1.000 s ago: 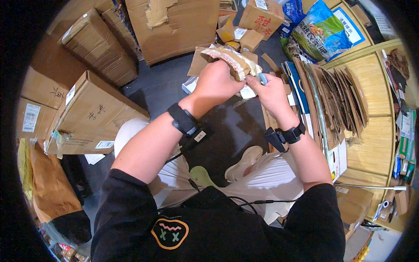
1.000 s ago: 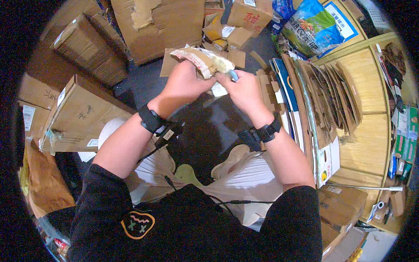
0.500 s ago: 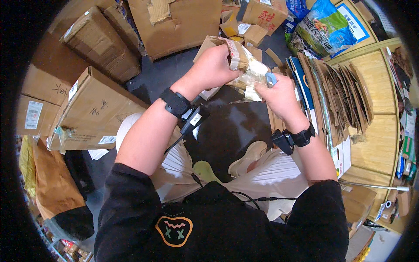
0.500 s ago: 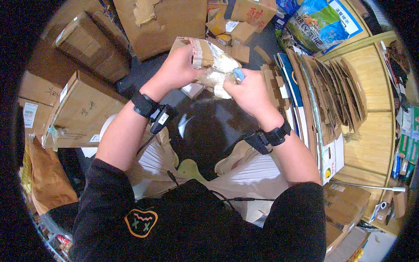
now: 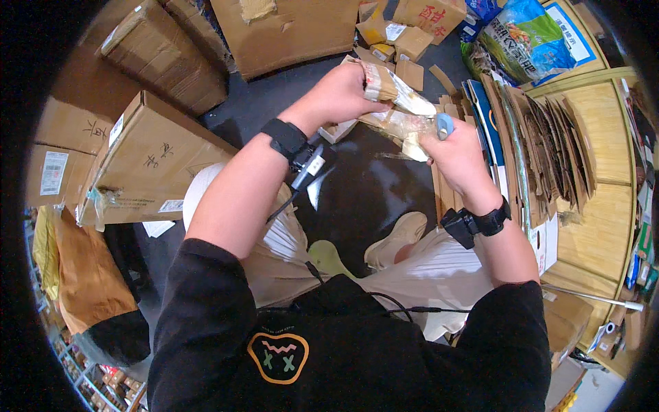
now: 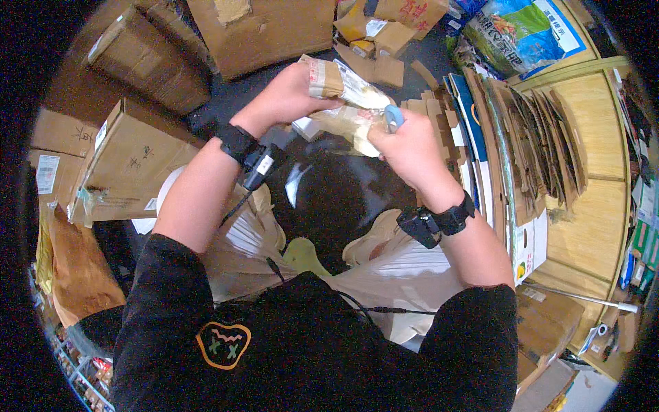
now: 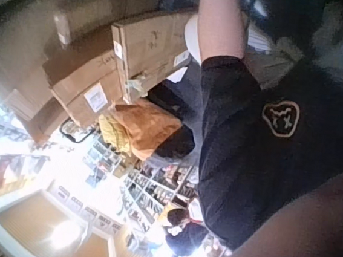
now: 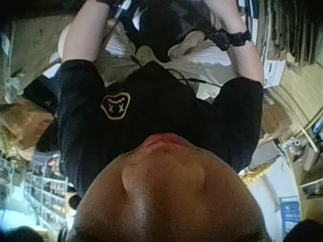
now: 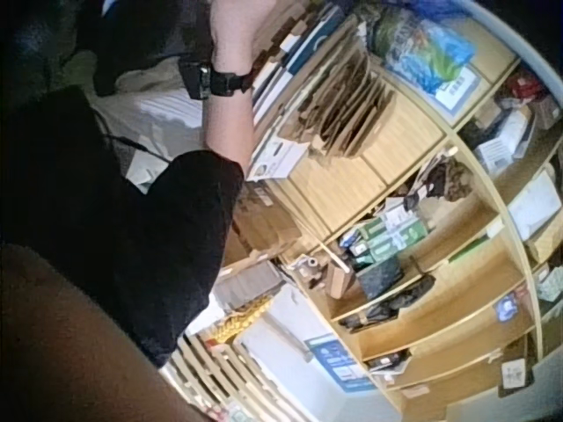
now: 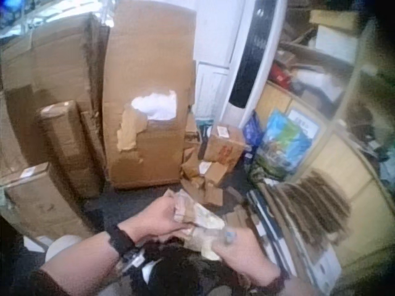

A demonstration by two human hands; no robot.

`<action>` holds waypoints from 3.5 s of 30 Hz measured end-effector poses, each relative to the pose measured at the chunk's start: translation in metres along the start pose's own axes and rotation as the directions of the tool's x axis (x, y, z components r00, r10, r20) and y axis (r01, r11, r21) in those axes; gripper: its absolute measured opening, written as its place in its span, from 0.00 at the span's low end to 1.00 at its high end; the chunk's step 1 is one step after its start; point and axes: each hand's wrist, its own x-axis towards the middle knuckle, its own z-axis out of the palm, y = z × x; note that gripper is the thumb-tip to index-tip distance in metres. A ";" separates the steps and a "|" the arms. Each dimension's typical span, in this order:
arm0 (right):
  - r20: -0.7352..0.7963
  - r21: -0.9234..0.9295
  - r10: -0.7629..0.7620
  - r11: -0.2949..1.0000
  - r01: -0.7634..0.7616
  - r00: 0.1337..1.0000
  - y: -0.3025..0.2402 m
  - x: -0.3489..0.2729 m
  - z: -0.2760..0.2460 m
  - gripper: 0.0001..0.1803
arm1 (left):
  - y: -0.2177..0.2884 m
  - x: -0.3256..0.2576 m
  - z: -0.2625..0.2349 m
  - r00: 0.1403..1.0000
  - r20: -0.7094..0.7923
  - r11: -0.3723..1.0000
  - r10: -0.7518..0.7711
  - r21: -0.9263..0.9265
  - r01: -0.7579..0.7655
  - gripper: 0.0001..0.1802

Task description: The person peels tape from small cardboard pieces using a box cutter, tears sections apart by hand, and stacks the flattened cardboard onto a pile.

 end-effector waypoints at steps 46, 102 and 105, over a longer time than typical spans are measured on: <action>-0.157 -0.284 -0.416 0.888 0.362 0.896 -0.005 0.016 0.022 0.12 | 0.004 0.004 0.006 0.861 -0.162 0.711 -0.481 -0.647 0.276 0.18; -0.303 0.218 -0.140 0.953 0.212 0.943 -0.011 0.016 0.021 0.18 | 0.036 -0.004 0.037 0.945 -0.250 0.903 -0.208 -0.421 0.087 0.22; -0.326 0.224 -0.134 0.951 0.214 0.936 -0.013 0.017 0.025 0.18 | 0.033 0.000 0.035 0.922 -0.234 0.821 -0.307 -0.555 0.133 0.19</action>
